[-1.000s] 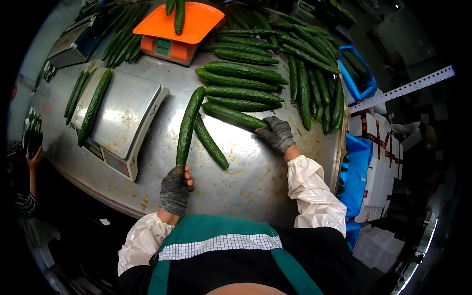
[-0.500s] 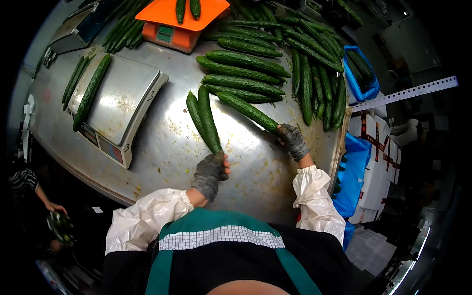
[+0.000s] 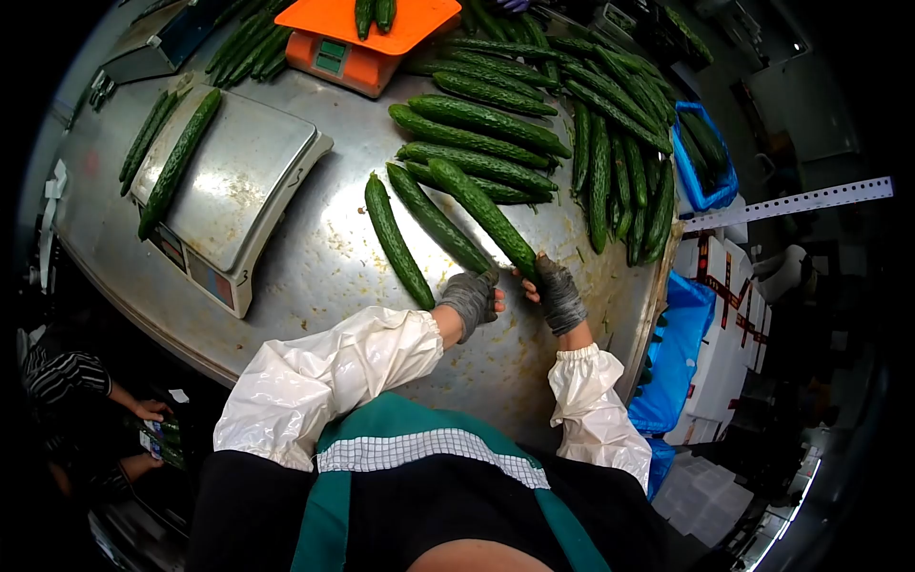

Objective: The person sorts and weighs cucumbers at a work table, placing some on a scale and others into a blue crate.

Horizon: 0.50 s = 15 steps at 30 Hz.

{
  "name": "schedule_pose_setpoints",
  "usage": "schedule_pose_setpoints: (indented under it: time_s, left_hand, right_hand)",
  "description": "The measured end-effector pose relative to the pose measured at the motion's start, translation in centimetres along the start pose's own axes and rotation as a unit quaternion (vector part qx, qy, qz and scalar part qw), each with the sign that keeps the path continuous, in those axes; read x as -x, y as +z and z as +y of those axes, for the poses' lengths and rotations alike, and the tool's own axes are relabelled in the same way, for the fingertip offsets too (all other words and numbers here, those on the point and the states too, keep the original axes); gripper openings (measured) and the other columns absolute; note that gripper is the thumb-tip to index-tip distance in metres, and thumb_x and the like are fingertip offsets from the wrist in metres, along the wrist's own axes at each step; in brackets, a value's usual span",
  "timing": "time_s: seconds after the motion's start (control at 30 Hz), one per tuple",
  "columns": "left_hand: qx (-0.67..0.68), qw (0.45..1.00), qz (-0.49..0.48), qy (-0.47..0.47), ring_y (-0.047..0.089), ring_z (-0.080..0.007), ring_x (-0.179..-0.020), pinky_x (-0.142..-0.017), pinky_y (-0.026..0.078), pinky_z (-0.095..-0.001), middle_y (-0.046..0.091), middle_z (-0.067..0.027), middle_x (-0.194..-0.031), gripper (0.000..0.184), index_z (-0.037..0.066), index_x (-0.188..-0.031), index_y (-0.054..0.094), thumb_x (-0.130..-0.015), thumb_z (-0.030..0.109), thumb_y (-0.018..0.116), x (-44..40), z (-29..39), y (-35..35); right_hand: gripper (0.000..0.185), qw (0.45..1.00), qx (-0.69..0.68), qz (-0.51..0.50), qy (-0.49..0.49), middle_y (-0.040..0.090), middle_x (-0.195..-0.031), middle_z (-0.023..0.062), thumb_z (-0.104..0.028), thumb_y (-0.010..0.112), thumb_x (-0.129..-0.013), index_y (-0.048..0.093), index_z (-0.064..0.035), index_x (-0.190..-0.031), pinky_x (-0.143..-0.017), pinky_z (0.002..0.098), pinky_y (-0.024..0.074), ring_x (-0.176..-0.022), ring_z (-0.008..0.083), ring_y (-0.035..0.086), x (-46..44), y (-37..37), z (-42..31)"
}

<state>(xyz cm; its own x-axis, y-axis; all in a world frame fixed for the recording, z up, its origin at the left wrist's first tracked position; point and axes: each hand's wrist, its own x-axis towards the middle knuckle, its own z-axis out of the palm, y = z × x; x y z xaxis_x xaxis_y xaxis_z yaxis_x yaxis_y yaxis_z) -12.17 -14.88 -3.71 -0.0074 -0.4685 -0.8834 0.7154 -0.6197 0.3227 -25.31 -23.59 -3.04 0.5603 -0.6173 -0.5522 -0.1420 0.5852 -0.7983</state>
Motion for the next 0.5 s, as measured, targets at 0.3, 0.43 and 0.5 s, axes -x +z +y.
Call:
schedule_pose_setpoints:
  time_s: [0.3,0.43,0.5]
  left_hand:
    - [0.045,0.997,-0.048,0.036,0.06,-0.0248,-0.065,-0.057,0.049,-0.0371,0.059,-0.0108,-0.08,0.048,0.005,-0.102,0.047,-0.084,0.049,0.042,1.0,2.9,-3.1]
    - [0.049,0.997,-0.035,0.042,0.059,-0.0228,-0.068,-0.059,0.049,-0.036,0.058,-0.0087,-0.082,0.043,0.005,-0.102,0.048,-0.084,0.044,0.044,1.4,4.1,-3.1]
    - [-0.014,0.999,-0.002,0.048,0.059,-0.0215,-0.069,-0.06,0.049,-0.0341,0.057,-0.0079,-0.083,0.039,0.005,-0.101,0.048,-0.085,0.04,0.044,2.4,4.7,-3.0]
  right_hand:
    - [0.026,0.929,0.332,0.055,-0.155,0.054,-0.064,0.0061,-0.026,0.057,-0.08,0.058,-0.0002,-0.086,-0.053,0.0259,0.0407,-0.054,0.012,0.048,-1.2,0.9,-0.7]
    - [0.03,0.896,0.386,0.056,-0.212,0.059,-0.08,0.0124,-0.027,0.06,-0.077,0.058,0.0001,-0.091,-0.065,0.0292,0.044,-0.069,0.0185,0.056,-3.2,1.2,-2.5]
    - [0.032,0.854,0.466,0.059,-0.224,0.059,-0.082,0.0136,-0.03,0.06,-0.076,0.058,-0.0014,-0.091,-0.067,0.0321,0.0434,-0.073,0.0223,0.056,-4.0,1.1,-3.3]
